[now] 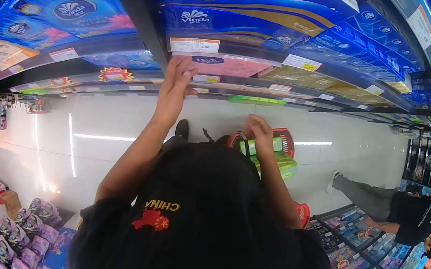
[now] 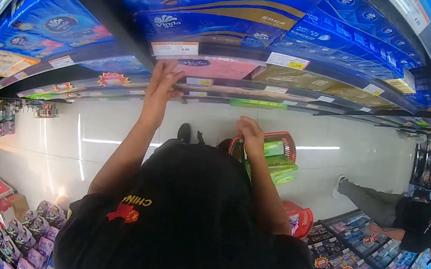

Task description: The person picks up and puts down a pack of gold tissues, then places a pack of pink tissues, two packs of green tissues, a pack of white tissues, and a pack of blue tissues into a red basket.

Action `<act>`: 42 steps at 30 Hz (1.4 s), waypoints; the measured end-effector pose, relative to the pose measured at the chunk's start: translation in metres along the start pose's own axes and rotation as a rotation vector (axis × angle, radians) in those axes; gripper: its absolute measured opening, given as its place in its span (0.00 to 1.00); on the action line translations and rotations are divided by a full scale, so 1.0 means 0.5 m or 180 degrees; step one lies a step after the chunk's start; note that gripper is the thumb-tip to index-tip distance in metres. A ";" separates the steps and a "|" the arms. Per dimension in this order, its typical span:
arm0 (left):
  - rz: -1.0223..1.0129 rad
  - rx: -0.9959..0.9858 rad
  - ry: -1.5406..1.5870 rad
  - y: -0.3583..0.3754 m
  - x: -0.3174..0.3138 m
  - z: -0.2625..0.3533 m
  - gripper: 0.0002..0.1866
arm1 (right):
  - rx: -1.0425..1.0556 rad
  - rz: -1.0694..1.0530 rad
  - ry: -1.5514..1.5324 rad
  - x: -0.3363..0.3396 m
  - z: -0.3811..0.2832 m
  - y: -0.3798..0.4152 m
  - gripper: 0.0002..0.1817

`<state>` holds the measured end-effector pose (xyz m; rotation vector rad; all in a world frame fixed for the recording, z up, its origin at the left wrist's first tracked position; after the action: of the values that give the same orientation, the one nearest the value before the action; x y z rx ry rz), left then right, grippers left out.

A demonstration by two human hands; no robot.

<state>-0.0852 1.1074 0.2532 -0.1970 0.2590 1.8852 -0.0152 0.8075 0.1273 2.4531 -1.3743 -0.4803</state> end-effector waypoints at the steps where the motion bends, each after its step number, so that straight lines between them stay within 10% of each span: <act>1: 0.0024 0.0002 -0.0016 0.001 -0.002 0.001 0.38 | -0.0040 -0.0009 -0.0066 0.005 0.005 0.005 0.14; 18: 0.0283 0.0265 -0.0291 0.020 0.011 -0.031 0.32 | -0.0416 -0.0406 0.0444 0.014 0.051 -0.042 0.16; 23: 0.0150 0.1069 -0.0605 0.057 0.054 -0.220 0.25 | -0.0940 -0.0144 0.1113 0.159 0.231 -0.005 0.15; 25: -0.0225 0.1524 -0.1093 0.095 0.089 -0.326 0.25 | -0.1493 0.0604 -0.0133 0.195 0.250 0.056 0.13; 28: -0.1063 0.1205 -0.2955 0.173 0.190 -0.544 0.29 | -0.1824 0.0452 0.0064 0.297 0.370 0.089 0.10; 31: -0.2056 0.2708 -0.3983 0.264 0.289 -0.676 0.25 | -0.1662 0.0616 -0.0138 0.287 0.368 0.153 0.09; 34: -0.1573 0.2005 -0.3916 0.301 0.361 -0.664 0.20 | -0.1799 0.0728 -0.0260 0.276 0.414 0.184 0.11; 36: -0.2293 0.1615 -0.4732 0.286 0.342 -0.600 0.18 | -0.0880 -0.0157 0.2097 0.311 0.514 0.166 0.14; 39: -0.1493 0.1984 -0.4162 0.244 0.348 -0.602 0.20 | -0.1049 0.0040 0.2151 0.259 0.451 0.152 0.12; 42: -0.0315 0.1974 -0.2813 0.204 0.304 -0.573 0.22 | 0.0259 -0.0312 0.3613 0.292 0.520 0.115 0.09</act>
<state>-0.2282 1.1349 -0.0538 0.9990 0.1993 1.5409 -0.0971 0.6305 -0.1057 2.1718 -0.7579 0.8566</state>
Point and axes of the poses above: each hand's wrist, its own y-axis away from the middle knuckle, its own x-axis out of the back of the hand, z = x × y, the point moved 4 cm from there along -y, towards the middle knuckle, and after that the axes turned 11 degrees about -z, right-handed, at the moved point
